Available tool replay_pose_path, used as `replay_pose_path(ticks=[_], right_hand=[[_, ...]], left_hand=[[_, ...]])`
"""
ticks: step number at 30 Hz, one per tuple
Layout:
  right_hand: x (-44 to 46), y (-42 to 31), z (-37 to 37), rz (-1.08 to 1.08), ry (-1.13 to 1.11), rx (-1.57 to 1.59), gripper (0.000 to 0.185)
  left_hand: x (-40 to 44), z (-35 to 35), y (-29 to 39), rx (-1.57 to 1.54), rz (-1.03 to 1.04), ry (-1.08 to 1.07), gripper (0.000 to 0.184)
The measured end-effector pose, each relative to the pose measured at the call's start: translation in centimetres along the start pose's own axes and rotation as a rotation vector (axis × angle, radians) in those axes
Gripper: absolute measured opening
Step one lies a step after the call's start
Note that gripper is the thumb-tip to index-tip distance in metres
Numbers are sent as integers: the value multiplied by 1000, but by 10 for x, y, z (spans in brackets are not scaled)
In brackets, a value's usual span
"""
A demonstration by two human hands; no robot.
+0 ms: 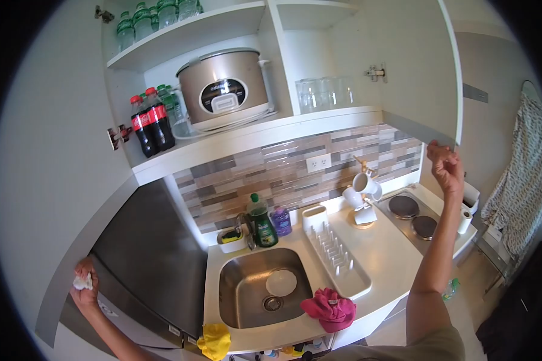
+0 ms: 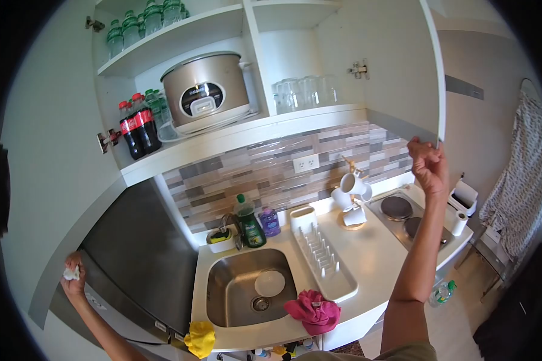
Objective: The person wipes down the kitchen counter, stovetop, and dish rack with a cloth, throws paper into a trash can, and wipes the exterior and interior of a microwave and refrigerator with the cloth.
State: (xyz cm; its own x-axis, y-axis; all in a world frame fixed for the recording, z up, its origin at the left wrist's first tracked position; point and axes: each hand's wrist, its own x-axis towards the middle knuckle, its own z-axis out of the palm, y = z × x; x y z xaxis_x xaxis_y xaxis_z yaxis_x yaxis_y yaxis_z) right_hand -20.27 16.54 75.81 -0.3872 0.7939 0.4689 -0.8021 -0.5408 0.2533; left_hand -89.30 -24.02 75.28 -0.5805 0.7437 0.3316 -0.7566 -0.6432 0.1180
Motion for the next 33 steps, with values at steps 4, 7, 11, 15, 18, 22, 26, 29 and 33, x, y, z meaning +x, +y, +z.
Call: replay_pose_path(ticks=[4,7,11,15,18,22,26,29,33], right_hand=[[-1,5,3,-28,7,-29,39],[-2,-1,-1,-23,-24,-32,40],[-2,-6,-3,13,-47,-16,42],[2,-10,-6,-31,-46,-58,47],[4,-2,-12,-59,-104,-81,46],[-26,55,-46,-445,-35,-556,30],[-87,185,-129,-693,-61,-1418,21],[-140,268,-183,-167,-465,-1872,20],[-182,304,-209,-203,-845,-2434,32]], left_hand=[[-2,9,-9,15,83,64,14],[1,3,-5,-14,60,34,18],[1,-2,-8,81,228,14,18],[-2,5,-21,-25,140,-18,16],[-6,-10,-25,40,155,-125,14],[-39,-51,-69,286,286,-73,27],[-80,-94,-190,431,42,198,24],[-83,-179,-261,114,-667,159,26],[-118,-165,-316,266,-912,85,32]])
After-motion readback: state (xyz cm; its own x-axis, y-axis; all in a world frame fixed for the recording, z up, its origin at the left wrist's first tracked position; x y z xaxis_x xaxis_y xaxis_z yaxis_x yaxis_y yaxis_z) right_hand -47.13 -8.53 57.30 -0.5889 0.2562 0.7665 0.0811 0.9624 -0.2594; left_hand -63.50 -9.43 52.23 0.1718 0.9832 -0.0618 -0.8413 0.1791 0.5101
